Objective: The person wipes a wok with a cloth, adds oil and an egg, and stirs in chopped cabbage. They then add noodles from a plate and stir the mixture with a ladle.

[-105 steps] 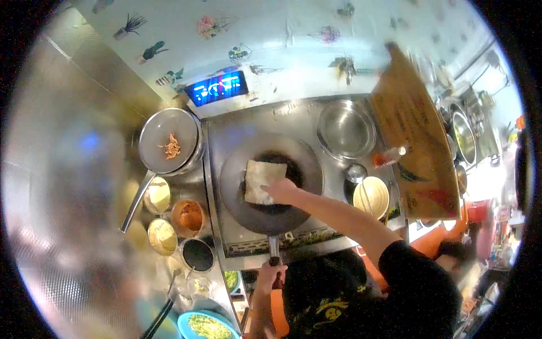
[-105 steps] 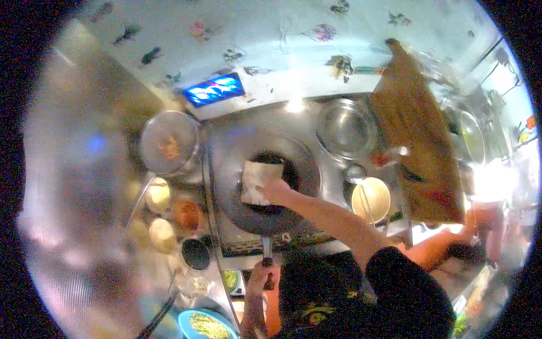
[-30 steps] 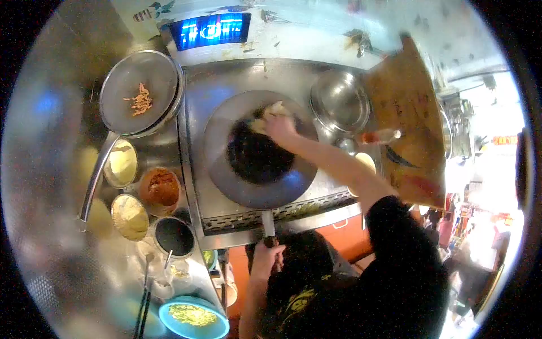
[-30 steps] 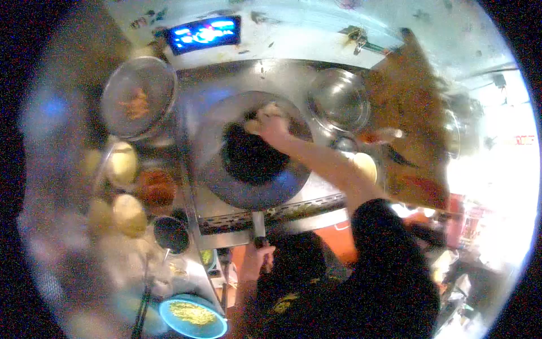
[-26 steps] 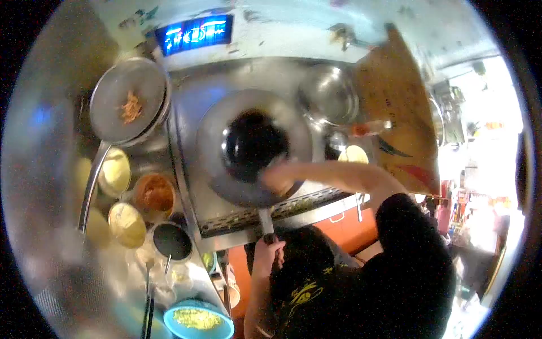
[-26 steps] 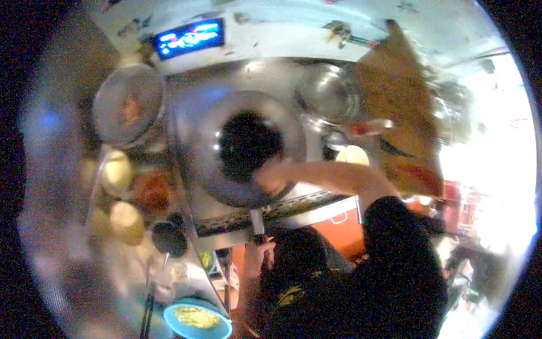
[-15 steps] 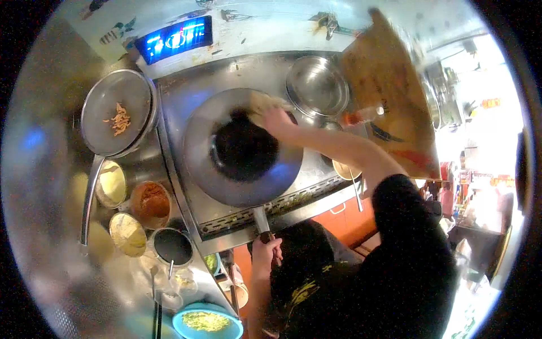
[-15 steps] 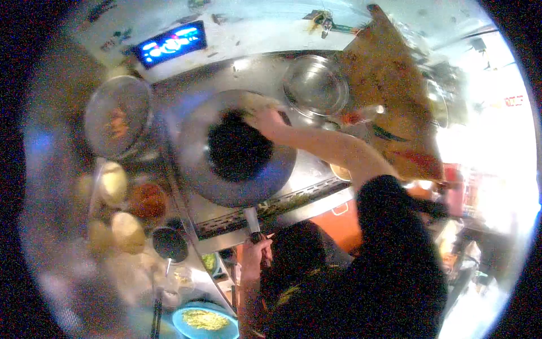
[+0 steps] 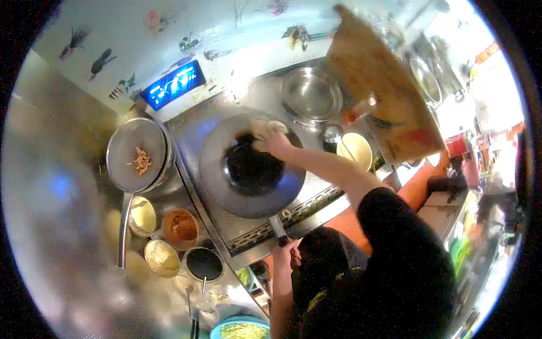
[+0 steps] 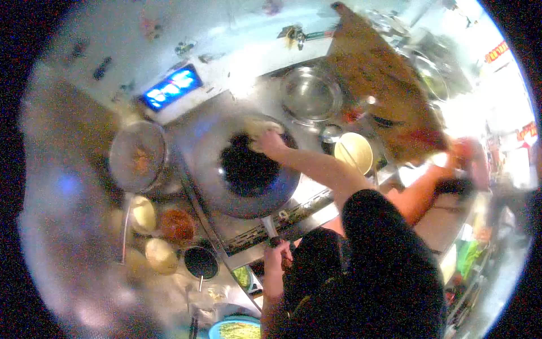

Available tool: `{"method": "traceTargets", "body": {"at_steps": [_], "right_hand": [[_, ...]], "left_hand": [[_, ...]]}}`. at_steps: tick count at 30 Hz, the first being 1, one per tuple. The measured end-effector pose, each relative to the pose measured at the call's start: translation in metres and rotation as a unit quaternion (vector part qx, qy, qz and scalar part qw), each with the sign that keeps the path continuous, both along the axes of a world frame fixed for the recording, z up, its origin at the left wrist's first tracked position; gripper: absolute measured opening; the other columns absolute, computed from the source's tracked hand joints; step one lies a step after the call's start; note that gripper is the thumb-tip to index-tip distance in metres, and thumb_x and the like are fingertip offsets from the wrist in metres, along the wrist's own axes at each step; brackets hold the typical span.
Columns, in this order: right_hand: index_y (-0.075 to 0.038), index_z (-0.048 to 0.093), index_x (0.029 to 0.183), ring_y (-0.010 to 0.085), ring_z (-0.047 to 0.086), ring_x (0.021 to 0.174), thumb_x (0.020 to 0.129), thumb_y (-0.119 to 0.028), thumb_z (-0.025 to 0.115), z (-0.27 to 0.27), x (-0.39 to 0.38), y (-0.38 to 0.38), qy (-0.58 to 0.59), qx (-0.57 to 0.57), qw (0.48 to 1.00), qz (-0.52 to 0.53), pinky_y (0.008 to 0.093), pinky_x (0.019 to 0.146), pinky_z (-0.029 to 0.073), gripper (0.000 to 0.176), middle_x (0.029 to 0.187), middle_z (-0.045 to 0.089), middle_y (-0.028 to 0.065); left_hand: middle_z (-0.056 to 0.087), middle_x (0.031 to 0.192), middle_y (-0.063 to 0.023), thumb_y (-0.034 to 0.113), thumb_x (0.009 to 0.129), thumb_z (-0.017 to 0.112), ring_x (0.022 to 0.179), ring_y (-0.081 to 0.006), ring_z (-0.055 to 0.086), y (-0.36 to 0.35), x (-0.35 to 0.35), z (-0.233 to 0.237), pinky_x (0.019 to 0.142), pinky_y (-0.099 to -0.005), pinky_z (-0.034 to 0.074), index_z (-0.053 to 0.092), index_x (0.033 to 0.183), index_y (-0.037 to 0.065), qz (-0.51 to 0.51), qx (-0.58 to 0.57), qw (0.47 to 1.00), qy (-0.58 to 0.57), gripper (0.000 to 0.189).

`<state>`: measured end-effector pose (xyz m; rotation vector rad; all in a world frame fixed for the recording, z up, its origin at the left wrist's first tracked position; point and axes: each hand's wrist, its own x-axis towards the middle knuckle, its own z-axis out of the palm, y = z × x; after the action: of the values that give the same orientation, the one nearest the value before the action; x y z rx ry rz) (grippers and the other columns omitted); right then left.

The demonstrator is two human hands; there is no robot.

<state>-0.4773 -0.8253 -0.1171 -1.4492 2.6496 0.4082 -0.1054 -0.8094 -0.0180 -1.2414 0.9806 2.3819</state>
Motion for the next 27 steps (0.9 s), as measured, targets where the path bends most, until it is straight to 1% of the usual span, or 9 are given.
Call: {"method": "traceTargets", "body": {"at_steps": [2,4,7,11,17,19,21,23,27], "right_hand": [[-0.014,0.069,0.101,0.0295,0.061,0.099,0.077,-0.017,0.062,-0.010,0.033,0.056,-0.077,0.186,0.979,0.014,0.0443,0.075,0.049,0.025,0.108,0.064,0.0090],[-0.012,0.069,0.100,0.0288,0.063,0.091,0.076,-0.011,0.059,0.156,0.097,0.058,-0.178,0.351,0.908,0.147,0.0445,0.076,0.049,0.026,0.106,0.064,0.0098],[-0.006,0.060,0.113,0.0264,0.063,0.085,0.074,-0.011,0.058,0.060,0.106,0.116,-0.570,0.057,0.819,-0.024,0.0412,0.077,0.050,0.039,0.109,0.061,0.0107],[0.002,0.032,0.141,0.0229,0.054,0.113,0.082,-0.020,0.058,0.179,0.174,0.170,-0.901,-0.280,0.265,-0.197,0.0371,0.098,0.043,0.068,0.126,0.053,0.0143],[0.001,0.038,0.138,0.0260,0.054,0.118,0.091,-0.022,0.053,0.203,0.229,0.236,-0.840,-0.480,0.110,-0.230,0.0432,0.103,0.039,0.054,0.132,0.052,0.0161],[0.000,0.046,0.130,0.0235,0.061,0.106,0.094,-0.017,0.050,0.182,0.223,0.276,-0.803,-0.490,0.152,-0.303,0.0408,0.095,0.048,0.041,0.121,0.059,0.0141],[0.002,0.051,0.121,0.0266,0.065,0.096,0.093,-0.018,0.052,0.179,0.221,0.317,-0.667,-0.526,0.309,-0.428,0.0395,0.085,0.053,0.034,0.112,0.063,0.0155],[0.003,0.051,0.119,0.0334,0.062,0.097,0.087,-0.019,0.057,0.141,0.207,0.373,-0.275,-0.384,0.741,-0.477,0.0422,0.082,0.052,0.039,0.109,0.060,0.0186],[0.000,0.053,0.102,0.0352,0.057,0.095,0.080,-0.016,0.053,0.069,0.198,0.460,0.024,-0.270,0.833,-0.483,0.0469,0.076,0.050,0.026,0.102,0.057,0.0210]], "left_hand": [[0.049,0.048,-0.0054,0.014,0.086,0.064,0.037,-0.0183,0.047,0.002,0.009,-0.035,0.036,-0.0333,0.038,0.054,0.071,0.001,-0.030,0.054,0.998,-0.025,0.022],[0.055,0.064,-0.0081,0.013,0.086,0.065,0.052,-0.0200,0.055,-0.002,0.016,-0.042,0.047,-0.0344,0.044,0.055,0.082,0.001,-0.006,0.064,0.997,0.029,0.017],[0.055,0.108,-0.0146,0.025,0.088,0.064,0.099,-0.0250,0.057,-0.007,0.011,-0.145,0.082,-0.0408,0.046,0.050,0.113,0.001,-0.048,-0.313,0.945,-0.081,0.037],[0.043,0.135,-0.0154,0.055,0.090,0.049,0.125,-0.0319,0.041,-0.053,0.010,0.000,0.102,-0.0468,0.034,0.032,0.142,0.006,0.134,-0.070,0.952,0.267,0.073],[0.033,0.146,-0.0151,0.067,0.082,0.052,0.134,-0.0358,0.031,0.019,-0.053,0.053,0.109,-0.0506,0.030,0.028,0.145,0.009,0.090,0.353,0.845,0.392,0.089],[0.030,0.148,-0.0147,0.068,0.079,0.055,0.134,-0.0366,0.031,0.019,-0.058,0.006,0.109,-0.0511,0.030,0.026,0.145,0.007,0.001,0.488,0.760,0.430,0.095],[0.032,0.147,-0.0151,0.065,0.080,0.056,0.132,-0.0369,0.033,0.028,-0.050,0.010,0.107,-0.0509,0.033,0.028,0.143,0.002,0.019,0.388,0.850,0.355,0.093],[0.033,0.146,-0.0151,0.064,0.080,0.056,0.132,-0.0366,0.034,0.046,-0.046,0.026,0.107,-0.0511,0.033,0.030,0.143,0.003,0.033,0.338,0.890,0.304,0.092],[0.036,0.145,-0.0153,0.064,0.081,0.054,0.132,-0.0362,0.035,0.092,-0.062,0.058,0.107,-0.0514,0.033,0.032,0.142,0.003,0.045,0.304,0.911,0.276,0.089]]}}
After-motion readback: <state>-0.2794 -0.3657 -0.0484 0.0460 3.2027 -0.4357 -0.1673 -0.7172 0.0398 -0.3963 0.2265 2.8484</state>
